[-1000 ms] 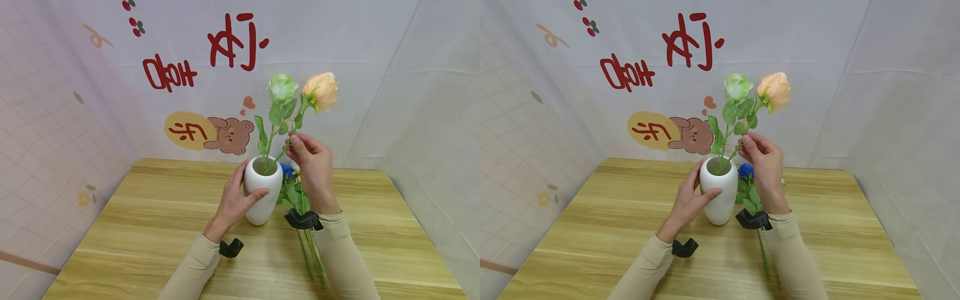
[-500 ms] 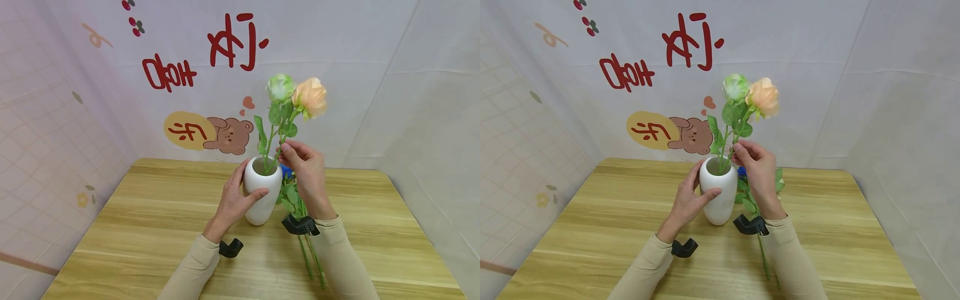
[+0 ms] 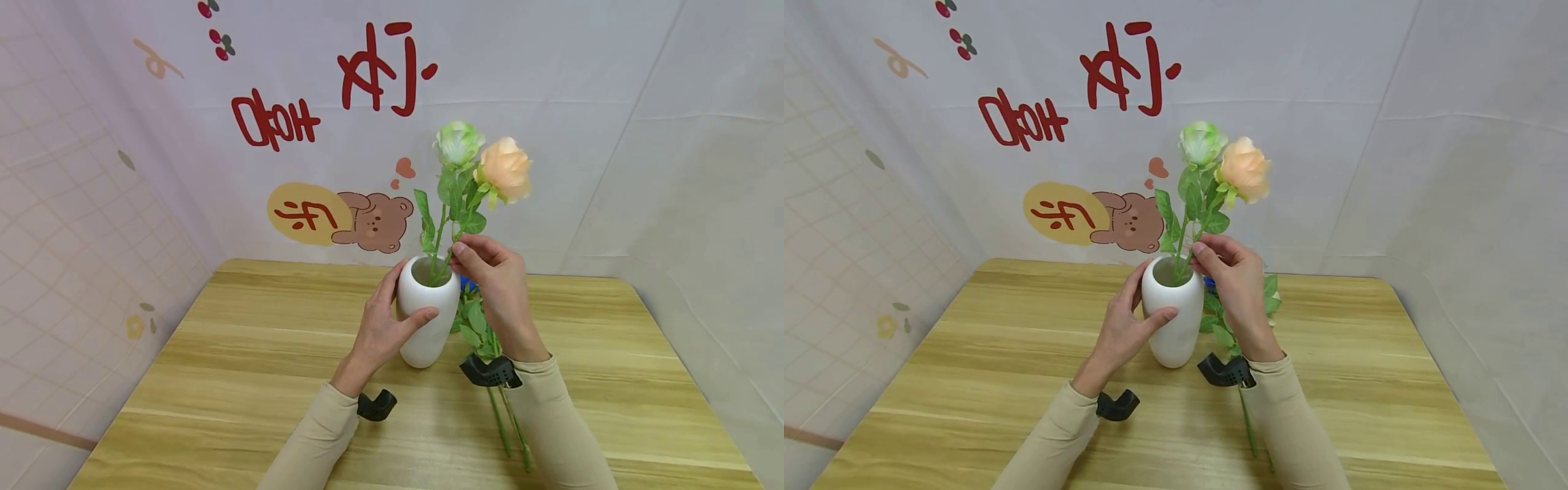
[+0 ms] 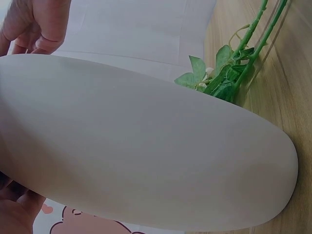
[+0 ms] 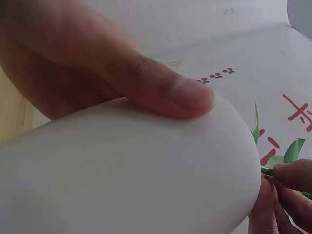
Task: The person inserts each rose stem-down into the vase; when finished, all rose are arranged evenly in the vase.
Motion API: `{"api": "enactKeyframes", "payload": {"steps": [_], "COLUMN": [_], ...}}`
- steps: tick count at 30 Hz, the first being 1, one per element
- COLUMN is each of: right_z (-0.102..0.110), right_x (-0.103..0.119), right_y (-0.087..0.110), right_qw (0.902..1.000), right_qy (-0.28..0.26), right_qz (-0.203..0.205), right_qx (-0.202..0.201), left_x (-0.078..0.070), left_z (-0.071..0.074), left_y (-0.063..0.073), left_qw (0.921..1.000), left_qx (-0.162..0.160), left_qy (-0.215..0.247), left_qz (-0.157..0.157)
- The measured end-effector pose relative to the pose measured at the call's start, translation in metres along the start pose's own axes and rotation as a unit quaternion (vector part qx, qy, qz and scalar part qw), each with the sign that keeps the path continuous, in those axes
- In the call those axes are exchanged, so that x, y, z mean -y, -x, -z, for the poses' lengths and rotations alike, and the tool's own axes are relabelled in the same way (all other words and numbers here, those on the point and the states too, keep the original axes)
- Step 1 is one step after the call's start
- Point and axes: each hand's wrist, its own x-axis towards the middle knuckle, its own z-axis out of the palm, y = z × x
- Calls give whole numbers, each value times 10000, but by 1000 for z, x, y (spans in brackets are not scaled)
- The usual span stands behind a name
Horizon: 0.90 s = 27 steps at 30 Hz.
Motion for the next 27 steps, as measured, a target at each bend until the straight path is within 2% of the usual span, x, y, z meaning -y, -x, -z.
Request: {"api": "enactKeyframes", "payload": {"steps": [10,20,27], "right_z": [2,7,29], "right_x": [-5,-20,-30], "right_y": [-3,3,14], "right_qw": [9954,9924,9909], "right_qy": [872,1157,1262], "right_qz": [-285,-410,-268], "right_qx": [-268,-27,377], "left_x": [0,0,-1], "left_z": [-1,-1,1], "left_y": [0,-1,1], "left_qw": [10000,10000,10000], "left_qx": [-18,-30,-28], "left_qy": [-3,-29,-83], "left_qz": [-15,-62,-25]}}
